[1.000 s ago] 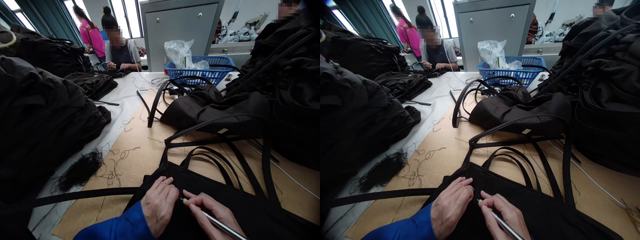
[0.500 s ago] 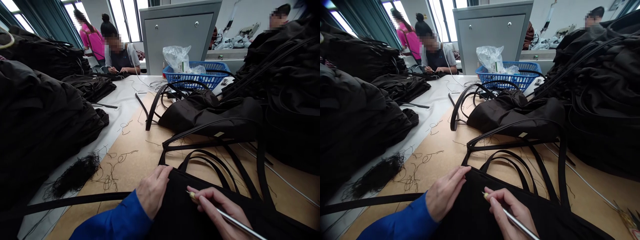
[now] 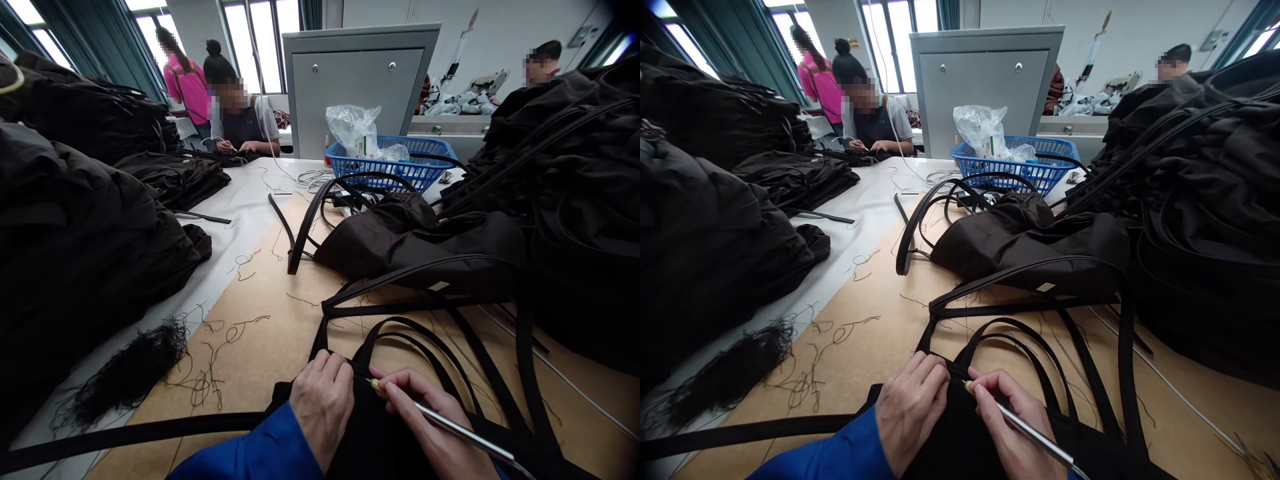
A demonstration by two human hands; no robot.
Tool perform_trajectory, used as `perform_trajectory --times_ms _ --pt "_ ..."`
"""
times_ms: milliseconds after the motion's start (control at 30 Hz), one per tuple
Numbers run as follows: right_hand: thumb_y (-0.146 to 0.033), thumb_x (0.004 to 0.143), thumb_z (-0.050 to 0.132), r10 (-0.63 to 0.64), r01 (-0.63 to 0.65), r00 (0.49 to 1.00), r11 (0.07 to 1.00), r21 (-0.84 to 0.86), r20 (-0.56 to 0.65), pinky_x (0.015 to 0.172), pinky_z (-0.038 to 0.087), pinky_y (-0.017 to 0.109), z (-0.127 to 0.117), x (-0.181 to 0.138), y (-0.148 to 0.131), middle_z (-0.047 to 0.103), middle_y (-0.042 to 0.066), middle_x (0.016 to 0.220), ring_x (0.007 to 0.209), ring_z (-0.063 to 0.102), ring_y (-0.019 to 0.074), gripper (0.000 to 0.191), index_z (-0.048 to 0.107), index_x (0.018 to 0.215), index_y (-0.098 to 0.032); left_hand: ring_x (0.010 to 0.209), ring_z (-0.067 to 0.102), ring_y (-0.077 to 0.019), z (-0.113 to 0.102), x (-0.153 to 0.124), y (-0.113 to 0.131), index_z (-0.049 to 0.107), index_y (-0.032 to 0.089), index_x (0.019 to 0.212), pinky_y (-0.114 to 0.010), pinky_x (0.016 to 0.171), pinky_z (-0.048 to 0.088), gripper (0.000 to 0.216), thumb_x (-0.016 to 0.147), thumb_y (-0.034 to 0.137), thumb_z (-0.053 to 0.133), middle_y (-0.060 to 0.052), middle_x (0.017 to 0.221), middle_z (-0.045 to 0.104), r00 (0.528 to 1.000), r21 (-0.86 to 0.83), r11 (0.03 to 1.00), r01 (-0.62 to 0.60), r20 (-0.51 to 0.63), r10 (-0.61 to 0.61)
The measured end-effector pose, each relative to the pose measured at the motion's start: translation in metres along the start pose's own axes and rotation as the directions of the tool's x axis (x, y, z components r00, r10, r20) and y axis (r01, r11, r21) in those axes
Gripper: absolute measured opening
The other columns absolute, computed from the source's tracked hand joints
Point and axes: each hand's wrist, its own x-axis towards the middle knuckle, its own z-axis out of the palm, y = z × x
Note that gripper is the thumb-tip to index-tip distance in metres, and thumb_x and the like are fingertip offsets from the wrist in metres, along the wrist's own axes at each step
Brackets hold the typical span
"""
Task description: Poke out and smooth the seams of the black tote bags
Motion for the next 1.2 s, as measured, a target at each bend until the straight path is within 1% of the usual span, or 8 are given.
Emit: perform_trajectory --times_ms 100,200,300,433,533,667,933,1200 --pt "-0.055 0.087 0.049 0.017 -0.017 1.000 1.000 -0.024 -0.009 0.075 0.048 0.021 -0.001 -0.001 0.000 0.062 0.006 0.114 0.090 0.062 0.0204 0.037 0.062 0.085 -0.021 0.065 0.052 -0.0188 -0.004 0.001 0.000 0.050 0.016 0.071 -0.032 0.056 0.049 0.022 0.082 0.002 0.038 -0.003 0.070 0.055 0.999 -0.079 0.996 0.031 0.030 -0.028" --pt "-0.055 0.088 0.048 0.030 -0.029 1.000 0.999 -0.035 0.004 0.075 0.048 0.022 0.000 -0.001 -0.001 0.061 0.007 0.118 0.091 0.063 0.0209 0.038 0.062 0.085 -0.020 0.070 0.053 -0.0198 -0.007 -0.001 0.002 0.053 0.016 0.075 -0.034 0.061 0.051 0.021 0.081 0.002 0.038 -0.004 0.076 0.057 0.998 -0.108 0.994 0.025 0.064 -0.018" --pt "-0.053 0.089 0.046 0.012 -0.012 1.000 1.000 -0.024 0.016 0.080 0.047 0.020 0.000 -0.002 -0.002 0.061 0.006 0.119 0.106 0.059 0.0224 0.036 0.061 0.085 -0.021 0.078 0.055 -0.0220 -0.006 -0.004 0.006 0.055 0.015 0.078 -0.036 0.065 0.052 0.016 0.078 0.004 0.044 -0.006 0.084 0.059 0.997 -0.056 0.998 0.004 0.076 0.000" --pt "-0.050 0.090 0.048 -0.030 0.030 0.999 0.999 -0.022 0.012 0.084 0.044 0.016 0.000 -0.002 -0.004 0.065 0.005 0.113 0.120 0.048 0.0202 0.030 0.062 0.085 -0.023 0.072 0.056 -0.0211 0.001 -0.006 0.008 0.055 0.015 0.074 -0.034 0.058 0.050 0.018 0.078 0.001 0.045 -0.004 0.081 0.060 0.998 0.077 0.995 -0.061 0.008 0.060" --pt "-0.050 0.089 0.049 -0.021 0.021 1.000 0.999 -0.030 0.008 0.086 0.044 0.017 0.000 -0.002 -0.006 0.065 0.005 0.112 0.119 0.050 0.0201 0.030 0.063 0.085 -0.024 0.068 0.055 -0.0202 0.002 -0.002 0.005 0.052 0.016 0.070 -0.033 0.056 0.049 0.021 0.079 -0.001 0.044 -0.003 0.076 0.059 0.998 0.082 0.994 -0.068 0.018 0.067" --pt "-0.050 0.087 0.050 -0.025 0.025 1.000 0.999 -0.035 -0.014 0.089 0.045 0.020 0.000 -0.001 -0.008 0.067 0.005 0.109 0.115 0.053 0.0213 0.031 0.066 0.084 -0.024 0.063 0.054 -0.0193 -0.003 0.005 0.001 0.050 0.017 0.070 -0.032 0.053 0.048 0.020 0.079 0.001 0.045 -0.002 0.070 0.056 0.997 0.021 0.999 -0.039 0.061 0.038" --pt "-0.045 0.088 0.051 -0.095 0.091 0.995 0.991 -0.096 -0.038 0.090 0.046 0.020 0.001 0.001 -0.008 0.068 0.005 0.106 0.110 0.058 0.0206 0.028 0.068 0.085 -0.024 0.060 0.053 -0.0187 -0.002 0.008 0.001 0.049 0.017 0.075 -0.030 0.052 0.046 0.020 0.082 0.000 0.040 -0.001 0.067 0.055 0.998 0.030 0.998 -0.048 0.028 0.047" --pt "-0.044 0.088 0.053 -0.140 0.135 0.988 0.988 -0.077 -0.065 0.089 0.049 0.022 0.002 0.000 -0.010 0.069 0.005 0.098 0.106 0.061 0.0223 0.027 0.070 0.084 -0.023 0.060 0.054 -0.0185 -0.001 0.009 0.002 0.049 0.017 0.074 -0.030 0.052 0.046 0.023 0.084 0.000 0.036 -0.001 0.066 0.055 0.998 0.043 0.998 -0.056 0.035 0.055"
